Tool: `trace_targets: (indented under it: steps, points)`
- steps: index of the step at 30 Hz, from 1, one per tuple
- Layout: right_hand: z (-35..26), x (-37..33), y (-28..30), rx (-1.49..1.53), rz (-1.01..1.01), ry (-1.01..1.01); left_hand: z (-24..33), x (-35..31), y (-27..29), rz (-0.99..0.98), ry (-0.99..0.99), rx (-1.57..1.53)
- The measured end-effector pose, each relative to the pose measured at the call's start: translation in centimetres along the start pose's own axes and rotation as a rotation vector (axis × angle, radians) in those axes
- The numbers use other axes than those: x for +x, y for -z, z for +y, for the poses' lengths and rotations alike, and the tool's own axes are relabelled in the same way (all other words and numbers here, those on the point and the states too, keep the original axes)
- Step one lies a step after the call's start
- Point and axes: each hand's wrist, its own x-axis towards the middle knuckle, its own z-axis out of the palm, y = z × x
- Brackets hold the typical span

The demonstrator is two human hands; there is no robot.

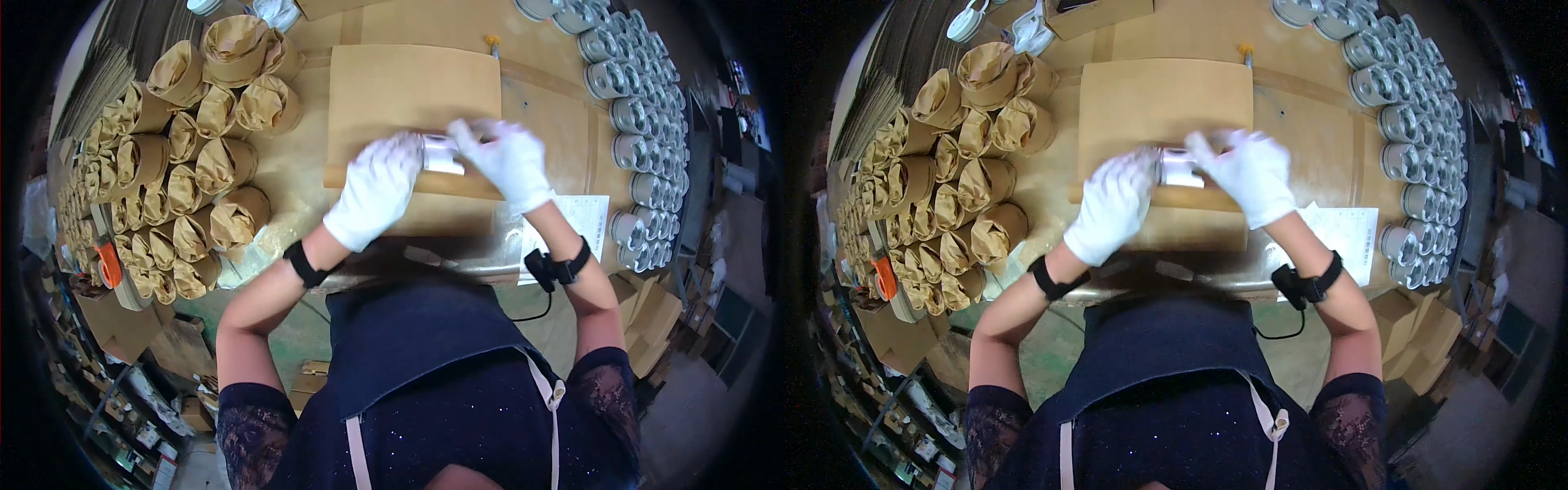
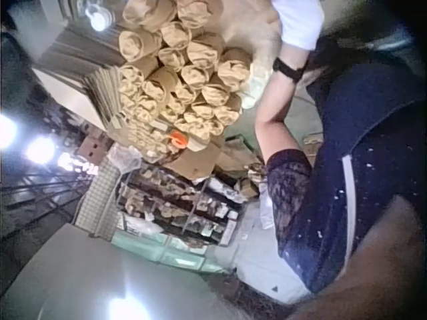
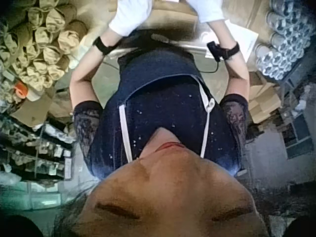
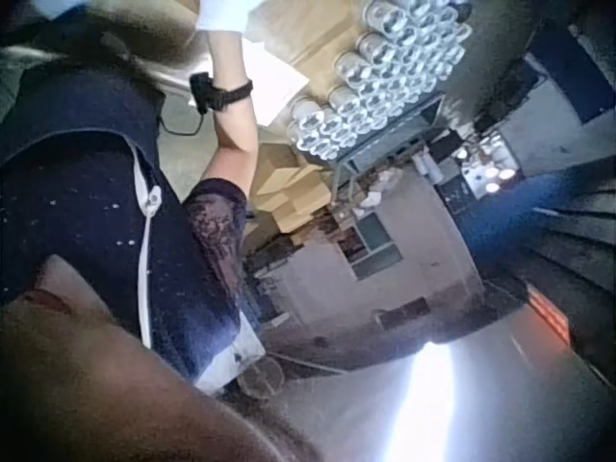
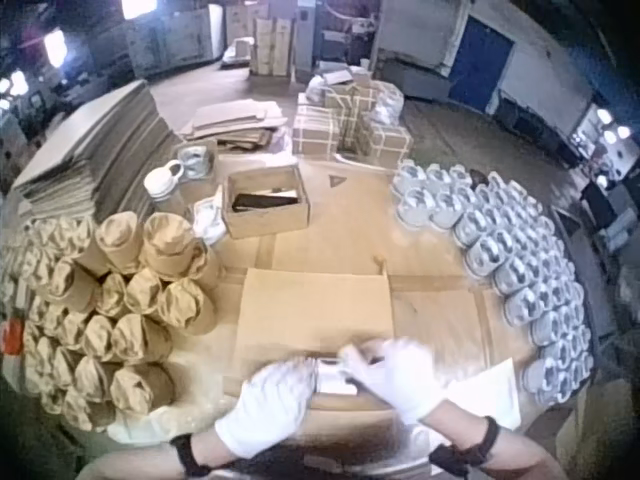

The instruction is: The person wraps small cylindrical metal cans in brown paper. They place a can on a sheet of paper, fold the paper around it, and secure the package with tape. The wrapped items are then moved to a pile on the left side of the table.

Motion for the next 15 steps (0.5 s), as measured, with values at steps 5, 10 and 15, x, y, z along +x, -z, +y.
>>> trace_targets:
  steps: [5,10,15]
  points:
    - [-1.9,3.1,1.5,-0.385,0.336,0.632,-6.1,8.3,-3.7,-0.196,0.256,0.192]
    - [2.1,5.9,-1.4,-0.166,-0.054,0.604,-5.1,7.6,-2.1,-0.209,-0.205,0.097]
    - [4.2,5.9,0.7,-0.11,-0.211,0.498,-5.3,12.8,-0.7,-0.784,-0.055,-0.128]
